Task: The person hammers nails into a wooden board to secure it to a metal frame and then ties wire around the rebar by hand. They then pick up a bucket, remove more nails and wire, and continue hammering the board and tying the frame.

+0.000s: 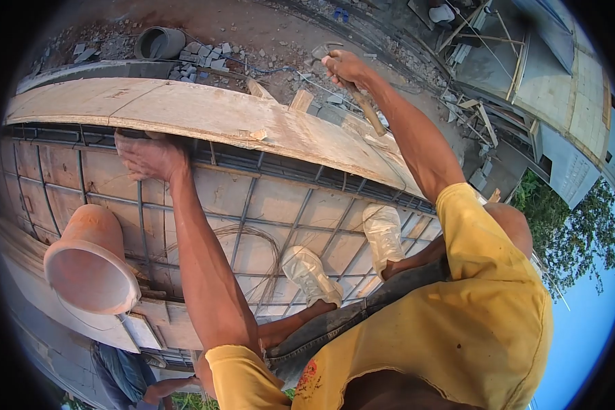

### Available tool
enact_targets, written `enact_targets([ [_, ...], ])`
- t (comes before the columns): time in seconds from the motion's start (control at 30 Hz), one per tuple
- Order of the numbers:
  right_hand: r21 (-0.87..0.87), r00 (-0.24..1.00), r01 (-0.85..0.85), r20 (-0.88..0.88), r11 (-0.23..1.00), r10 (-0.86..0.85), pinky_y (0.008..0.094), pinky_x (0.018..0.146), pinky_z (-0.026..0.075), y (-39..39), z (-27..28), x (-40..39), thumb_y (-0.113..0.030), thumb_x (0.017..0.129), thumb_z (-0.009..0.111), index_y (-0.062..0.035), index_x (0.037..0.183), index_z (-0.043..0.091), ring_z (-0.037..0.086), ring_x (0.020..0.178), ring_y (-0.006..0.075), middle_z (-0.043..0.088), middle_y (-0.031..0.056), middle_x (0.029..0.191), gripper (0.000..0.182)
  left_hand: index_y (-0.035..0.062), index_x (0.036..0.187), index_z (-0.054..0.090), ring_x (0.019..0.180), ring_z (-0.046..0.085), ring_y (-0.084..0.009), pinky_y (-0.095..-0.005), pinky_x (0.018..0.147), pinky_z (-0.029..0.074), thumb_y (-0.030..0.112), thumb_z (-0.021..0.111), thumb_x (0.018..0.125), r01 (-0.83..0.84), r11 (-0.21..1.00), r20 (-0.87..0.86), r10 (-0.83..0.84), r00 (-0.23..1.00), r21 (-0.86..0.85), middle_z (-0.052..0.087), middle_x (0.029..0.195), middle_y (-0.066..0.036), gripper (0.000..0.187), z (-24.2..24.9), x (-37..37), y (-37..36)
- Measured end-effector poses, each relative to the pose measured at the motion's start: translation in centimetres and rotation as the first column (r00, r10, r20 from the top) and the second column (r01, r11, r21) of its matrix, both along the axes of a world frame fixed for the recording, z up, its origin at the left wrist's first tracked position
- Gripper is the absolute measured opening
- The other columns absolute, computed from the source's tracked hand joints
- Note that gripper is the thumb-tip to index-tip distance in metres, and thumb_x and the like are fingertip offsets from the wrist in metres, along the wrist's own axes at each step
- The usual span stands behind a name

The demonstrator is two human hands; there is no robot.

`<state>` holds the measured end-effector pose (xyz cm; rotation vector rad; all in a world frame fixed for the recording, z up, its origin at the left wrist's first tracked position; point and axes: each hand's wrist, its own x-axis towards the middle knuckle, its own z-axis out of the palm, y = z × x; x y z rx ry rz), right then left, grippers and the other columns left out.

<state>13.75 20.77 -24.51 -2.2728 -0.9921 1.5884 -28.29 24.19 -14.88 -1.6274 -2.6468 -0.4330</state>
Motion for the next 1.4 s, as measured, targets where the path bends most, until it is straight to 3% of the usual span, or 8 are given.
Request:
enact_targets([
  [0.33, -0.177, 0.958, -0.286, -0.028, 0.942, 0.286, 0.0324, 0.044, 0.031, -0.1, 0.8, -3.9, -0.026, 0.097, 0.067, -0.0035, 0.127, 0.063, 0.041, 0.050, 0.0104, 0.053, -0.0001, 0.068, 0.038, 0.0105, 0.146, 0.036, 0.145, 0.028, -0.0421, -0.0750, 0.112, 0.016, 0.032, 0.065, 0.095, -0.033, 0.998, 0.100, 0.028, 0.995, 0.050, 0.040, 0.151, -0.011, 0.063, 1.2, 1.1, 0.2],
  [0.43, -0.180, 0.980, -0.195, 0.009, 0.964, 0.200, 0.0329, 0.045, 0.034, 0.5, 0.6, -2.4, -0.028, 0.097, 0.066, -0.0023, 0.130, 0.062, 0.043, 0.051, 0.0106, 0.054, 0.0009, 0.071, 0.042, 0.0132, 0.145, 0.042, 0.133, 0.046, -0.0300, -0.0590, 0.109, 0.028, 0.015, 0.074, 0.084, -0.067, 0.986, -0.078, 0.079, 0.994, 0.153, 0.050, 0.143, -0.008, 0.068, 0.7, 1.4, 0.3],
  [0.6, -0.012, 0.915, -0.394, 0.093, 0.919, 0.393, 0.0362, 0.080, 0.051, -0.3, 1.5, -0.6, -0.035, 0.097, 0.063, -0.0032, 0.144, 0.051, 0.065, 0.093, 0.0245, 0.066, 0.0169, 0.115, 0.058, 0.0125, 0.146, 0.041, 0.141, 0.038, -0.0340, -0.0663, 0.112, 0.022, 0.027, 0.069, 0.090, -0.090, 0.993, -0.001, 0.090, 0.996, 0.071, 0.047, 0.148, -0.009, 0.064, 1.0, 1.3, 0.4],
  [0.77, 0.107, 0.931, -0.343, 0.168, 0.933, 0.324, 0.0407, 0.110, 0.040, -2.1, -0.2, -1.0, -0.038, 0.096, 0.062, -0.0052, 0.149, 0.046, 0.052, 0.134, 0.0358, 0.051, 0.0219, 0.148, 0.065, 0.0111, 0.147, 0.035, 0.145, 0.028, -0.0412, -0.0746, 0.112, 0.014, 0.033, 0.065, 0.095, -0.054, 0.998, 0.136, 0.047, 0.990, 0.041, 0.040, 0.150, -0.010, 0.064, 1.7, 1.6, 0.4],
  [0.9, 0.043, 0.784, -0.615, 0.143, 0.787, 0.605, 0.0419, 0.111, 0.039, -3.1, 0.8, -1.3, -0.040, 0.097, 0.061, -0.0061, 0.149, 0.046, 0.051, 0.134, 0.0372, 0.052, 0.0230, 0.146, 0.063, 0.0127, 0.149, 0.035, 0.144, 0.032, -0.0383, -0.0726, 0.111, 0.016, 0.031, 0.065, 0.095, -0.054, 0.998, 0.090, 0.051, 0.995, 0.034, 0.042, 0.149, -0.009, 0.064, 1.3, 1.4, 0.4],
  [1.03, 0.090, 0.980, -0.151, 0.147, 0.984, 0.137, 0.0434, 0.110, 0.040, -4.1, 0.4, -2.4, -0.042, 0.097, 0.060, -0.0127, 0.150, 0.047, 0.053, 0.132, 0.0373, 0.054, 0.0210, 0.145, 0.061, 0.0124, 0.149, 0.036, 0.144, 0.033, -0.0376, -0.0724, 0.111, 0.017, 0.031, 0.065, 0.095, -0.073, 0.997, 0.073, 0.072, 0.995, 0.013, 0.042, 0.149, -0.010, 0.064, 1.4, 1.3, 0.6],
  [1.2, 0.001, 0.829, -0.549, 0.126, 0.836, 0.544, 0.0418, 0.107, 0.043, -2.7, 1.8, -1.7, -0.040, 0.098, 0.059, -0.0080, 0.150, 0.045, 0.056, 0.128, 0.0374, 0.056, 0.0234, 0.141, 0.063, 0.0125, 0.149, 0.036, 0.144, 0.032, -0.0372, -0.0717, 0.111, 0.017, 0.031, 0.064, 0.095, -0.076, 0.997, 0.073, 0.076, 0.994, -0.003, 0.042, 0.150, -0.010, 0.063, 1.5, 1.5, 0.3],
  [1.4, 0.135, 0.898, -0.417, 0.214, 0.899, 0.385, 0.0429, 0.106, 0.043, -2.1, 0.9, -1.6, -0.041, 0.097, 0.060, -0.0073, 0.149, 0.045, 0.056, 0.128, 0.0376, 0.057, 0.0223, 0.141, 0.064, 0.0124, 0.150, 0.035, 0.145, 0.031, -0.0383, -0.0725, 0.111, 0.018, 0.032, 0.064, 0.095, -0.067, 0.998, 0.083, 0.068, 0.994, -0.012, 0.042, 0.151, -0.011, 0.064, 1.5, 1.3, 0.3],
])
